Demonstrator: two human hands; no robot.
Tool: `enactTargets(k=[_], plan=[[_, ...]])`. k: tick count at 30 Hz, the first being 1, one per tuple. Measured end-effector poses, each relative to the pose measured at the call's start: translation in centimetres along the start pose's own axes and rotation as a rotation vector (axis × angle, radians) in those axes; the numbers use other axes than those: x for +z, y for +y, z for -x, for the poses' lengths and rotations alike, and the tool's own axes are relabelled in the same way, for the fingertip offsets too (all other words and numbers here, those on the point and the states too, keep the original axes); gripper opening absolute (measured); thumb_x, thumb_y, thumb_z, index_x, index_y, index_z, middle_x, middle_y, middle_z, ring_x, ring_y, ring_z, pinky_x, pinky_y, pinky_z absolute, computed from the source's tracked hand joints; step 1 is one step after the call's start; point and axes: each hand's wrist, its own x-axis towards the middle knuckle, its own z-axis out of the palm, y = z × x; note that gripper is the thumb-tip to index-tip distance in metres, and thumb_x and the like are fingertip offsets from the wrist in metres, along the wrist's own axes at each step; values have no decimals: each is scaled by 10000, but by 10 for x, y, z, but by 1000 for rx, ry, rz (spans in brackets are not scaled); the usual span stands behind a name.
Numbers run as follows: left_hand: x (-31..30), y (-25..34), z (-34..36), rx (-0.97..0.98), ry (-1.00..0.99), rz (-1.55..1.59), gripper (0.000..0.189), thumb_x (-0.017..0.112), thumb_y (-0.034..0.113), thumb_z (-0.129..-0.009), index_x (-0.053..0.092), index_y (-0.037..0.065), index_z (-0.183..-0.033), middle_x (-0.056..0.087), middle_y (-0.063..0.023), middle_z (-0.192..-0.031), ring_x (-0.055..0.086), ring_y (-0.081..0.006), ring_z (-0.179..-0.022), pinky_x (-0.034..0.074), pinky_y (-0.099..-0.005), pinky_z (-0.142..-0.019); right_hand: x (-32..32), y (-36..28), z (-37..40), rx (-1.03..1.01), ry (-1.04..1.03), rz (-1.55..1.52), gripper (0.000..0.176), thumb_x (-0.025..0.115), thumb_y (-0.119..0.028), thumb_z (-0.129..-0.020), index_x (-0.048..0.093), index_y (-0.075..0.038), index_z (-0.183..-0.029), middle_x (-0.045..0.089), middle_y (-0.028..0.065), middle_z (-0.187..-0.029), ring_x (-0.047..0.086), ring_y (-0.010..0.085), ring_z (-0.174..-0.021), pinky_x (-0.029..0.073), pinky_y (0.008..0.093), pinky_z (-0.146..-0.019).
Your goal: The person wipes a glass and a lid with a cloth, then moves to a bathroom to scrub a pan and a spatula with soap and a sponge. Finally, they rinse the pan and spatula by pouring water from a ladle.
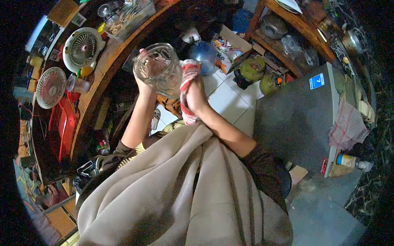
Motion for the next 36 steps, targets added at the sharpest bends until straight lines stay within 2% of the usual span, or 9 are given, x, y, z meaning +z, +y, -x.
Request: enactTargets(k=[7, 12, 13, 16, 18, 26, 29, 31, 36], plan=[[14, 15, 3, -92, -23, -362, 193, 492, 114, -796, 426, 113, -615, 390, 56, -577, 358, -36, -519, 306, -183, -470, 14, 1, -18, -815, -65, 1251, 333, 316, -231, -845, 386, -5, -1080, 482, 96, -980, 508, 160, -813, 453, 279, -623], [-10, 6, -26, -35, -113, -398, 169, 484, 116, -791, 413, 92, -639, 368, 64, -613, 349, -37, -559, 311, -183, -504, 13, 25, 13, 28, 367, 427, 203, 375, -176, -827, 445, -42, -964, 456, 23, -732, 434, 77, -595, 386, 202, -518], [-13, 3, -28, -59, -118, -392, 148, 487, 97, -778, 422, 88, -645, 374, 63, -622, 356, -37, -566, 314, -182, -516, -47, 50, 17, 59, -234, 303, 205, 345, -169, -837, 424, -34, -970, 456, 35, -704, 436, 88, -578, 382, 223, -511], [-19, -1, -27, -208, -239, -349, 109, 497, 11, -723, 423, 89, -705, 404, 43, -655, 414, -42, -593, 331, -169, -516, 24, 32, 10, -754, 0, 1463, 506, 373, -331, -791, 312, -46, -1204, 353, 181, -1163, 292, 273, -1127, 179, 446, -950], [-14, 2, -21, -260, -279, -279, 120, 489, -7, -718, 409, 83, -710, 415, 30, -668, 427, -54, -596, 343, -169, -521, 6, 29, 0, -23, 91, 111, 490, 349, -404, -811, 398, -3, -1089, 455, 130, -1029, 481, 206, -923, 415, 371, -778], [-18, -1, -30, -259, -354, -194, 329, 674, 79, -596, 347, 99, -631, 377, 31, -623, 364, -62, -563, 311, -197, -494, -33, 35, 2, -215, 325, 590, 307, 376, -272, -834, 454, -37, -1015, 496, 91, -1018, 501, 182, -904, 399, 294, -789], [-17, 2, -33, -110, -331, -393, 362, 708, 126, -581, 349, 93, -606, 379, 34, -591, 317, -55, -521, 263, -197, -451, 46, -36, -16, 658, 522, 1686, 344, 315, -291, -847, 524, -18, -857, 563, 57, -836, 527, 151, -763, 388, 277, -729], [-16, 8, -35, -32, -428, -786, 373, 728, 144, -566, 362, 77, -593, 342, 43, -534, 286, -61, -490, 257, -202, -436, 54, -42, -8, -69, 454, 813, 386, 314, -332, -835, 518, -7, -881, 557, 62, -855, 522, 145, -767, 390, 269, -725], [-7, 9, -36, 28, -475, -879, 372, 748, 176, -545, 397, 61, -590, 326, 27, -499, 285, -64, -474, 272, -216, -419, 94, -50, -9, -373, 188, 1443, 234, 384, -161, -779, 518, 0, -882, 561, 113, -836, 545, 219, -771, 412, 299, -704]])
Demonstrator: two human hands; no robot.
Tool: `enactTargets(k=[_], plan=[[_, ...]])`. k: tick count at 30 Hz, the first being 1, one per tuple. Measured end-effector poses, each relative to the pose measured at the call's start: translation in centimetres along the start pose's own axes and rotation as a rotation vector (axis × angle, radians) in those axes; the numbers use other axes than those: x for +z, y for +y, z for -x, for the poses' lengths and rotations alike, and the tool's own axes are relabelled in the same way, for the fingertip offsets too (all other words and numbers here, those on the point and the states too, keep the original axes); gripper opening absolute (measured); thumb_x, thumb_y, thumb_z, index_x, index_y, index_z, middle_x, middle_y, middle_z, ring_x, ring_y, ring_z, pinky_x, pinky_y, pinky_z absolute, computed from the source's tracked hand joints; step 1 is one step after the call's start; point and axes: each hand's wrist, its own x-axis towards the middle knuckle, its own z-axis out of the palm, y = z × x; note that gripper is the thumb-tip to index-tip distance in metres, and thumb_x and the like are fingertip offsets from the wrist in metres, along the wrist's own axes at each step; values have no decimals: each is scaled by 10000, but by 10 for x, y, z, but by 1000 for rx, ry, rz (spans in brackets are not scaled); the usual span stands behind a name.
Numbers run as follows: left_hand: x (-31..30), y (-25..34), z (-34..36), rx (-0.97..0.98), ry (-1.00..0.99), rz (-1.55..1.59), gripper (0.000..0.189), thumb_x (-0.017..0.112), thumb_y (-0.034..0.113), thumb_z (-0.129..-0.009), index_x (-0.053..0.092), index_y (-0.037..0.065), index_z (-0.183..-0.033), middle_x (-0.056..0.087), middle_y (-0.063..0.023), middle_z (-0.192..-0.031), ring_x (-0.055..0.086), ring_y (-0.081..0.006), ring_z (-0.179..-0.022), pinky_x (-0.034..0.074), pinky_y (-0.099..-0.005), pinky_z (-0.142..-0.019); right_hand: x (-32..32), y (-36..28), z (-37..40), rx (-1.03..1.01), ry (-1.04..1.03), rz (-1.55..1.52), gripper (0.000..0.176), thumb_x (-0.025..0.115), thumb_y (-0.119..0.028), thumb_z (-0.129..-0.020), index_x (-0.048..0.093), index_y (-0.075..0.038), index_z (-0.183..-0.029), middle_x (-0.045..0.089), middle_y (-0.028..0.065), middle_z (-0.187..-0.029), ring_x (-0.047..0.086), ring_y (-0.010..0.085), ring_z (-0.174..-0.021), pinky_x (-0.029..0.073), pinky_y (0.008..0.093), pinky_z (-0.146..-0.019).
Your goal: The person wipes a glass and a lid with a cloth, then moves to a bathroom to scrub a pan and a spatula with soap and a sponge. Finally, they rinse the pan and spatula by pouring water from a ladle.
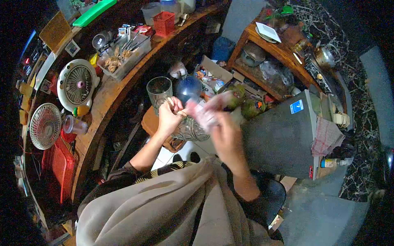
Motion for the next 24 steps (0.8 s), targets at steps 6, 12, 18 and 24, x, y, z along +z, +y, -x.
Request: enactTargets(k=[6, 12, 18, 24], plan=[[3, 25, 6, 33, -146, -57, 361, 754, 233, -535, 459, 44, -621, 380, 12, -486, 329, -66, -442, 301, -221, -408, 17, 46, -13, -91, -955, 483, 196, 458, -43, -722, 525, 2, -901, 544, 160, -866, 535, 281, -789, 423, 311, -723], [-2, 30, 8, 121, -177, -100, 331, 749, 260, -540, 521, 43, -642, 401, 0, -478, 355, -84, -421, 319, -231, -405, 36, 69, 2, 895, -705, -1103, 253, 357, -73, -840, 403, -55, -1088, 437, 55, -1076, 447, 127, -935, 374, 256, -816], [-2, 23, 9, 264, -258, -157, 281, 718, 275, -582, 568, 68, -699, 397, -16, -448, 364, -105, -393, 321, -238, -394, 54, 101, 20, -203, -807, 274, 330, 432, -111, -812, 354, -32, -1123, 387, 51, -1129, 408, 125, -1007, 356, 267, -831], [3, 20, 14, 270, -119, -91, 221, 705, 172, -603, 595, 56, -755, 337, 27, -452, 309, -56, -409, 269, -202, -396, 33, 45, 10, 552, -630, -478, 254, 452, -140, -808, 449, -19, -1032, 479, 41, -965, 459, 110, -896, 379, 258, -769]])
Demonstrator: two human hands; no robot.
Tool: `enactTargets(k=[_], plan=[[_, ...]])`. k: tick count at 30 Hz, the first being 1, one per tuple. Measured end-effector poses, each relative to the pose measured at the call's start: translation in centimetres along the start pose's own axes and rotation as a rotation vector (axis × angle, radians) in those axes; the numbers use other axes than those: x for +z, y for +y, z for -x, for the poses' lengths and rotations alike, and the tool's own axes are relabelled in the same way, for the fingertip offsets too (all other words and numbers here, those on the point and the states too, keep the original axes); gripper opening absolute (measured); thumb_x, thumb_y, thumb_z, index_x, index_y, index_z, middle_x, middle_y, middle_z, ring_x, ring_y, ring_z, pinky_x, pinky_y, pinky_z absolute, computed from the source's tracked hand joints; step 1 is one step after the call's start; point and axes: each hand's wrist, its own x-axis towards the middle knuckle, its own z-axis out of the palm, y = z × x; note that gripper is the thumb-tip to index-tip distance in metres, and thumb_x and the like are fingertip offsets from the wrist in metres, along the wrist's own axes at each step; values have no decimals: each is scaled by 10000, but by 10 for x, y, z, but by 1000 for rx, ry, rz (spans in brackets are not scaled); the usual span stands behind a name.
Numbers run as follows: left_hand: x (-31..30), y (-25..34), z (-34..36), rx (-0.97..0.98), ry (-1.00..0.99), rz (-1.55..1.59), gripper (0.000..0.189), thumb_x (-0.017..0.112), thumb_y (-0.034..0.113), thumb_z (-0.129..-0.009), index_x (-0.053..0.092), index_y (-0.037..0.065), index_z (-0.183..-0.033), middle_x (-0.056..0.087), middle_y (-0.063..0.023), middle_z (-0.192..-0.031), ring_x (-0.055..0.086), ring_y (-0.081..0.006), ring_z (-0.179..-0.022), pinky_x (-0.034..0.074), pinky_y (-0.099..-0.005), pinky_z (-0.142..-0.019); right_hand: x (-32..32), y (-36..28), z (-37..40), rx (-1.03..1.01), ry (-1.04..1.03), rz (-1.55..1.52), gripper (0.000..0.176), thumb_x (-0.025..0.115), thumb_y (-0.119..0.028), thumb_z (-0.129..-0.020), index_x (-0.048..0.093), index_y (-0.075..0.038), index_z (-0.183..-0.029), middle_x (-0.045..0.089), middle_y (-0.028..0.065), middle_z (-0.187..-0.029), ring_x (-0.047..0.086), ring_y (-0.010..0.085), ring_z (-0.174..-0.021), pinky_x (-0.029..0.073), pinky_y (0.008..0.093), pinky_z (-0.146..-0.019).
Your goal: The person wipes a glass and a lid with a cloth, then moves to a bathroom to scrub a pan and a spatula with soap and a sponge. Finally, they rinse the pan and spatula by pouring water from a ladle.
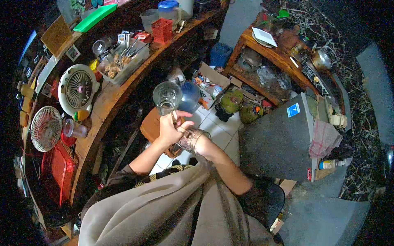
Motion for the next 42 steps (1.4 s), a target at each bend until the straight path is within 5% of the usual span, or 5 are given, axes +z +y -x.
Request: enactTargets(k=[9, 21, 26, 35, 42], plan=[[0, -45, -20, -319, 53, 450, 136, 576, 148, -737, 512, 49, -669, 402, 51, -555, 355, -46, -523, 286, -198, -472, -24, 14, 37, -819, 746, -182, 216, 399, -205, -842, 488, -26, -927, 504, 101, -984, 489, 182, -903, 376, 318, -802], [100, -35, -78, -444, -654, 1193, 316, 560, 345, -754, 433, 73, -658, 385, 39, -632, 348, -60, -593, 300, -203, -511, -153, -14, 13, -738, 772, 246, 398, 404, -98, -770, 317, 0, -1146, 372, 124, -1140, 381, 186, -1056, 328, 314, -872], [139, -4, -112, 16, -858, 319, 195, 594, 121, -723, 447, 11, -657, 431, -38, -559, 387, -117, -515, 334, -276, -473, -237, -77, 32, -779, 816, 359, 486, 410, 65, -641, 312, -10, -1111, 426, 133, -1032, 431, 208, -960, 328, 308, -844], [162, 23, -150, 243, -860, -24, 241, 623, 114, -688, 436, 2, -584, 444, -119, -509, 407, -260, -444, 317, -337, -437, -277, -86, -15, -455, -281, 1117, 215, 444, -14, -656, 546, -19, -845, 543, 179, -781, 530, 324, -720, 417, 353, -658], [167, -2, -172, 271, -712, -177, 104, 620, 49, -601, 543, 20, -665, 539, -123, -593, 532, -275, -542, 409, -324, -493, -283, -62, -66, 66, -455, 92, 299, 419, -39, -770, 409, -57, -1068, 487, 21, -689, 450, 119, -541, 362, 220, -477]])
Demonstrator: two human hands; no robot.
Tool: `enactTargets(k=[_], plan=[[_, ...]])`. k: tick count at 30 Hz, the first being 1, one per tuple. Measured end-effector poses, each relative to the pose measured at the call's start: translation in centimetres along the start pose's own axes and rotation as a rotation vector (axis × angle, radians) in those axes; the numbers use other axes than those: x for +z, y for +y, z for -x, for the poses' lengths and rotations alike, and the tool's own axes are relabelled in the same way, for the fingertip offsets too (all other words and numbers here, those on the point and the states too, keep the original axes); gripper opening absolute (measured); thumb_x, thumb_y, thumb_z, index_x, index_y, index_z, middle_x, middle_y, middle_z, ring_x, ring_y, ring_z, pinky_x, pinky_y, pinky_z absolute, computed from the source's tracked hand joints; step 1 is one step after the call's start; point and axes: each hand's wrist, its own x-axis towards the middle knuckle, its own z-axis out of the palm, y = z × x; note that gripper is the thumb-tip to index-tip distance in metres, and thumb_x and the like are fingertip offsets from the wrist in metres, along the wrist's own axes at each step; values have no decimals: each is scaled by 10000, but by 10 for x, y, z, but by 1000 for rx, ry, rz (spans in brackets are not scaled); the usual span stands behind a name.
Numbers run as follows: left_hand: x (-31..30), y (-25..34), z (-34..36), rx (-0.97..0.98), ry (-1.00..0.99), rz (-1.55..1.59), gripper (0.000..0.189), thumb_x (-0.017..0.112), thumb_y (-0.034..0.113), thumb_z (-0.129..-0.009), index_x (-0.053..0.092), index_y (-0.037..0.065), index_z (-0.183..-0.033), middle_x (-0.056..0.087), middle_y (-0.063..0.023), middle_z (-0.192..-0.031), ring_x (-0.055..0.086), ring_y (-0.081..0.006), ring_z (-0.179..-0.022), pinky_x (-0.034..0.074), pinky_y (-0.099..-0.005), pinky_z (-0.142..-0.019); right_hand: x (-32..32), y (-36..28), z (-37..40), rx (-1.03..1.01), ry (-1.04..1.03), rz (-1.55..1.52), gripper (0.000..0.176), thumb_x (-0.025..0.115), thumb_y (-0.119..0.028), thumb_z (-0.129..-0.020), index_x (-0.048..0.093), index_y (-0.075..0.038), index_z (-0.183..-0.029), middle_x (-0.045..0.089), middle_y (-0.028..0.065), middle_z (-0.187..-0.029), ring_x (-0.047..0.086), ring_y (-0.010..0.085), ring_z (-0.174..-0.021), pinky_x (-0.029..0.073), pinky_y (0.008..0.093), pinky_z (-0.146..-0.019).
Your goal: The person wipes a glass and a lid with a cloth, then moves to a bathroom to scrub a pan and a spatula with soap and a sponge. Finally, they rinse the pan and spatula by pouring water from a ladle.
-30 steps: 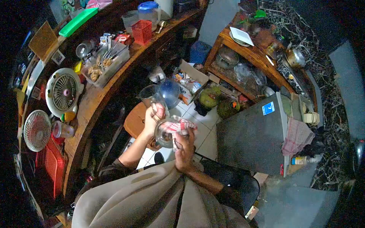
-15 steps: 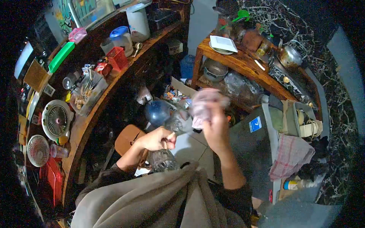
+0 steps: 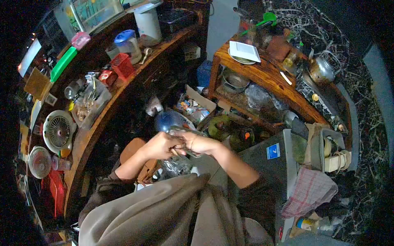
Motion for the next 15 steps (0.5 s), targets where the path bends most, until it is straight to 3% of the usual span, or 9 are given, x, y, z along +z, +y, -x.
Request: enactTargets(k=[1, 2, 3, 5, 7, 9, 10, 13, 15], plan=[[-3, -5, -2, -25, -24, -54, 113, 630, 63, -597, 546, 23, -661, 535, -122, -584, 530, -274, -536, 409, -326, -489, -2, 2, -10, -154, -14, -10, 284, 416, -32, -766, 431, -58, -1049, 496, 20, -674, 454, 115, -538, 363, 222, -478], [-4, -15, -5, 6, 40, -16, 121, 636, 71, -586, 552, 26, -661, 528, -126, -572, 524, -275, -523, 406, -331, -481, -7, -1, -15, -96, 165, 396, 221, 414, -42, -767, 468, -51, -982, 516, 34, -672, 474, 111, -555, 373, 238, -492], [-8, -24, -7, -29, 14, -28, 123, 631, 62, -578, 559, 25, -671, 532, -131, -580, 529, -279, -534, 411, -333, -491, -16, -1, -24, -91, 165, 391, 221, 414, -42, -767, 468, -51, -982, 516, 34, -672, 474, 111, -555, 373, 238, -492], [-13, -44, -14, -64, 63, -44, 114, 600, 19, -564, 556, 19, -670, 533, -139, -588, 529, -289, -541, 413, -338, -502, -39, -1, -41, -215, 151, 986, 185, 402, -52, -778, 488, -46, -942, 541, 60, -714, 502, 107, -587, 388, 246, -517], [-18, -68, -26, -54, 128, -38, 120, 582, -1, -553, 551, 15, -668, 531, -143, -591, 526, -295, -545, 413, -339, -505, -58, -10, -53, -138, 99, 916, 130, 392, -62, -785, 482, -24, -870, 553, 88, -755, 528, 131, -612, 408, 238, -544], [-29, -91, -40, -40, 196, -31, 129, 565, -20, -542, 546, 11, -666, 530, -147, -594, 523, -302, -550, 412, -339, -508, -81, 2, -74, -35, 216, -481, 114, 388, -75, -792, 478, -20, -833, 544, 80, -708, 533, 150, -602, 415, 228, -523], [-35, -102, -47, -83, 209, -16, 137, 550, -32, -534, 540, 7, -665, 528, -149, -593, 521, -305, -552, 411, -337, -509, -79, -38, -70, 136, 425, -644, 126, 376, -79, -803, 476, -11, -839, 521, 67, -704, 533, 151, -598, 417, 221, -496], [-64, -130, -65, -183, 203, -27, 146, 563, -3, -543, 535, 6, -686, 521, -155, -609, 514, -324, -581, 419, -351, -536, -108, -70, -69, 106, 401, -231, 181, 365, -45, -803, 480, 1, -934, 528, 88, -765, 543, 130, -610, 438, 221, -496], [-88, -143, -79, -235, 180, -16, 95, 603, 51, -607, 531, 10, -652, 516, -147, -594, 512, -312, -565, 411, -346, -515, -121, -87, -81, 143, 474, 79, 230, 392, -23, -768, 466, 12, -984, 545, 149, -872, 571, 192, -716, 470, 269, -615]])
